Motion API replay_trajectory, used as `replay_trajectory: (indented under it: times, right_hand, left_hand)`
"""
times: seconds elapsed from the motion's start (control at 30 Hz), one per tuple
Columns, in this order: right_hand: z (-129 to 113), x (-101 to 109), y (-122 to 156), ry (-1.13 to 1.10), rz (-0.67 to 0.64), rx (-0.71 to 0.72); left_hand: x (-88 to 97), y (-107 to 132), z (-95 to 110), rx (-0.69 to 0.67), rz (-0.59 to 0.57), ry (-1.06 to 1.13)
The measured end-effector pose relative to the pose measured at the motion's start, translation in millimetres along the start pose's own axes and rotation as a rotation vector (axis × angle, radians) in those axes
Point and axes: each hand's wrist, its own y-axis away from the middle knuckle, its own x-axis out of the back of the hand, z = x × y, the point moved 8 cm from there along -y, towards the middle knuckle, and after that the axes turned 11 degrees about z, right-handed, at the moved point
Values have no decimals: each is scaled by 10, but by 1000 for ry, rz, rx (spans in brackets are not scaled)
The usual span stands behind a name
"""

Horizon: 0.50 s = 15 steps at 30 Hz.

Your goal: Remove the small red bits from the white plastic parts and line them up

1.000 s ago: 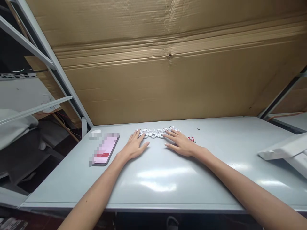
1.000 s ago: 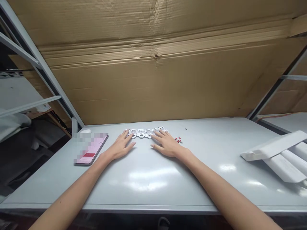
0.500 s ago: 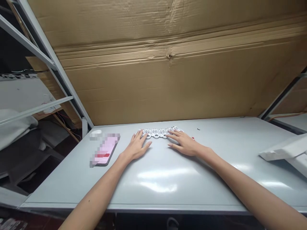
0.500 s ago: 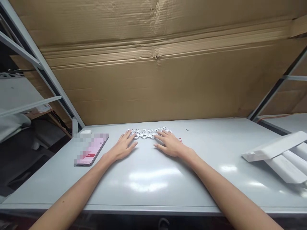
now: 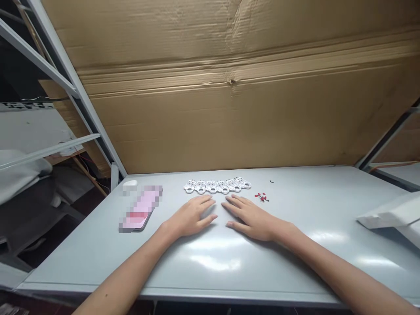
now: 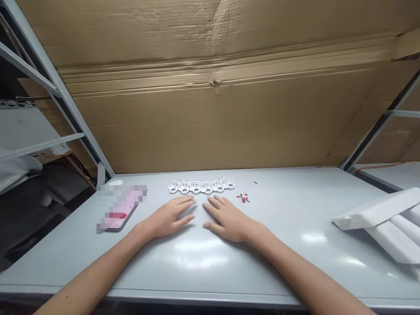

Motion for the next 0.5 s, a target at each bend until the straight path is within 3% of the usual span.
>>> replay_trajectory:
  times: [0.23,0.5]
  right_hand:
    - [39,76,-39,-56,37,20]
    - [33,147,-54,-48,15,-2]
  left_hand:
    - [-31,-10,94,-39,-8,24]
    - [-40,-10,67,-22,14,31]
